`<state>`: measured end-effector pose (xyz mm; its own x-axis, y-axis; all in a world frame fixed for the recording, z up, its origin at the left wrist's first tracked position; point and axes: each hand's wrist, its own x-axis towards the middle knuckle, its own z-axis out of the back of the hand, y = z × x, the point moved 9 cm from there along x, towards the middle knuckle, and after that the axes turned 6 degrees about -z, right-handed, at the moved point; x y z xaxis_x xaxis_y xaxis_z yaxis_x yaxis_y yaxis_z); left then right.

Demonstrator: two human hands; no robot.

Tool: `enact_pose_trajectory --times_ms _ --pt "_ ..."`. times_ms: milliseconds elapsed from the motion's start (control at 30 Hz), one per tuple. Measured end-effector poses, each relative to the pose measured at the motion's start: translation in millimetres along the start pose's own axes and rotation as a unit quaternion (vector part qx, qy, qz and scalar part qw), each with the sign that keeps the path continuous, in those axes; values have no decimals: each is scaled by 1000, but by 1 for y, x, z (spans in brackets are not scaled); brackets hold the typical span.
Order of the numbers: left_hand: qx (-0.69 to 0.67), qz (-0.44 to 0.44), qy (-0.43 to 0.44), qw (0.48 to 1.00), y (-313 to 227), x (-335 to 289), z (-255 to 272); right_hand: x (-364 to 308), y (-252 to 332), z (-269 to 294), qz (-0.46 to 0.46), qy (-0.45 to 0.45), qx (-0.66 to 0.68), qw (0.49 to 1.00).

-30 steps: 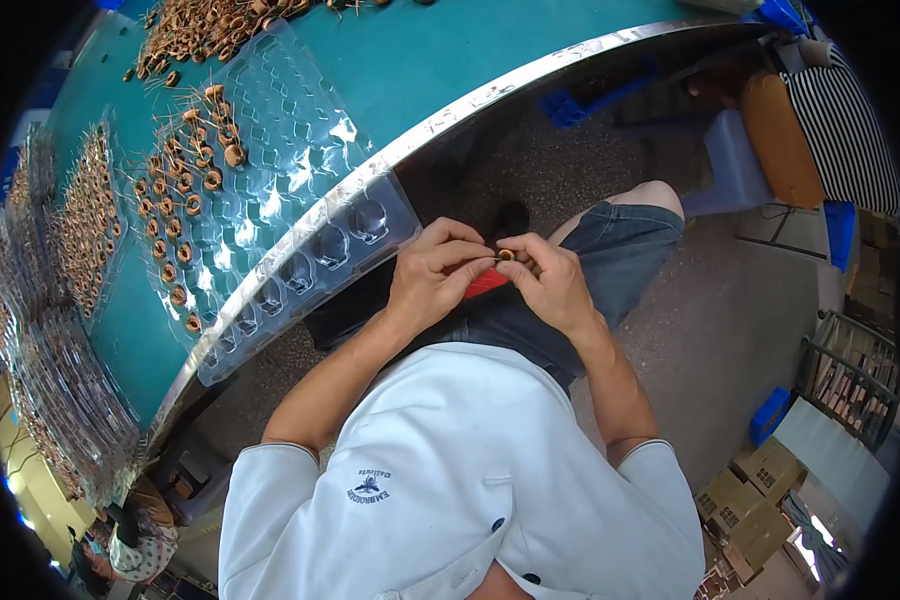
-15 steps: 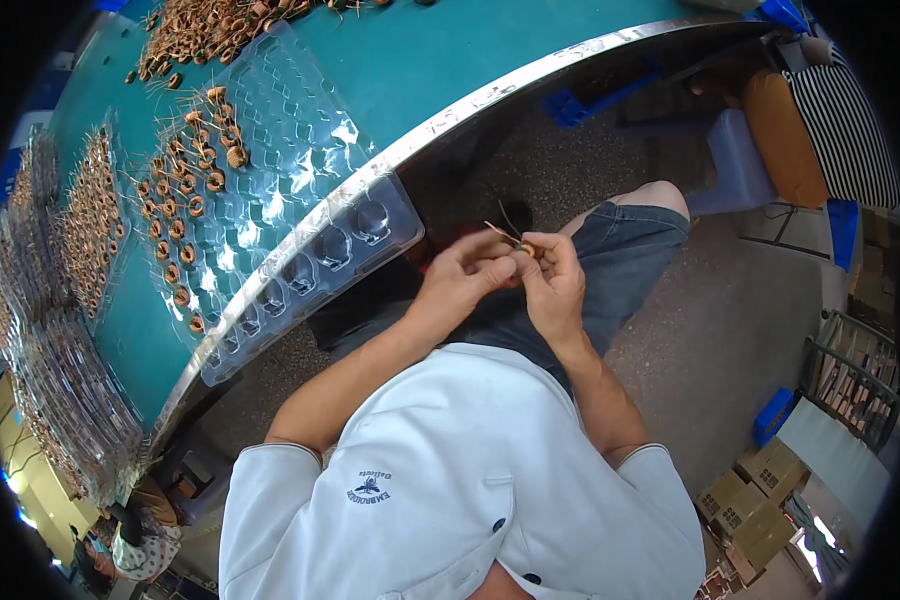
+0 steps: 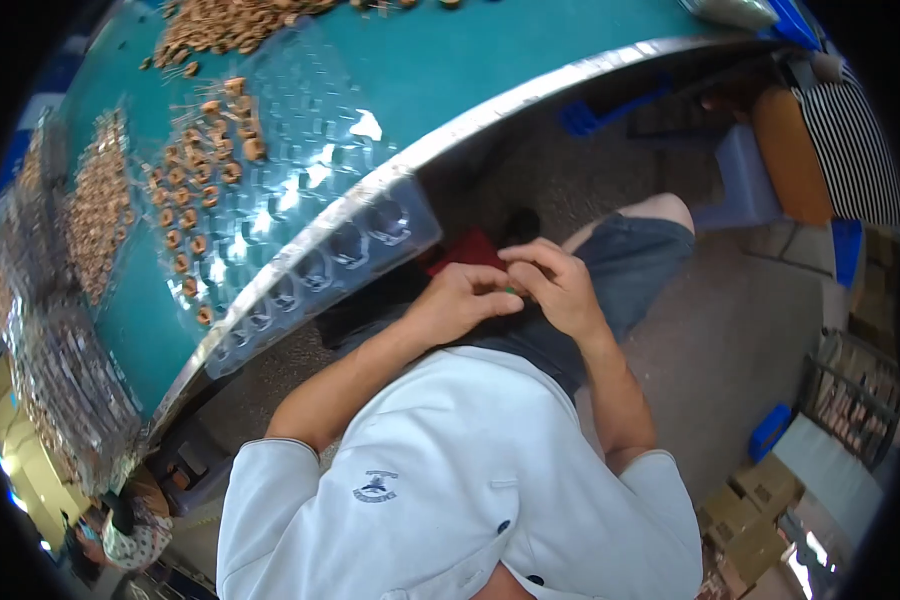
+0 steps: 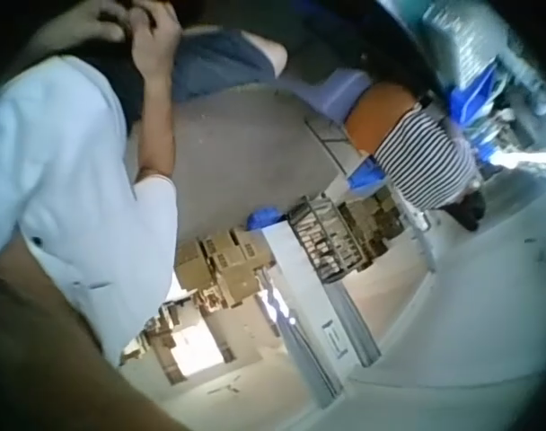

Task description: Manually assembling small electronic parts and placing them into a plastic molded tray.

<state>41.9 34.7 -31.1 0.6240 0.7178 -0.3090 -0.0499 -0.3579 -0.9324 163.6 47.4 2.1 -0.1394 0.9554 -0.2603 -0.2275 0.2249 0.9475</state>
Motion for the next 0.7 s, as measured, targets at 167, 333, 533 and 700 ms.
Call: enact_pose_trajectory --times_ms 167,333,533,700 --pt "21 -42 -3 999 -5 -2 2 -12 6 -1 45 -30 51 997" --pt "-18 -36 -54 998 -20 -13 8 -12 3 -7 10 -49 115 992" --pt "-158 39 -114 980 -10 -22 25 4 26 3 -16 -64 105 992" --pt "-118 -81 -117 983 -34 -28 31 -4 52 -23 -41 31 -24 998"
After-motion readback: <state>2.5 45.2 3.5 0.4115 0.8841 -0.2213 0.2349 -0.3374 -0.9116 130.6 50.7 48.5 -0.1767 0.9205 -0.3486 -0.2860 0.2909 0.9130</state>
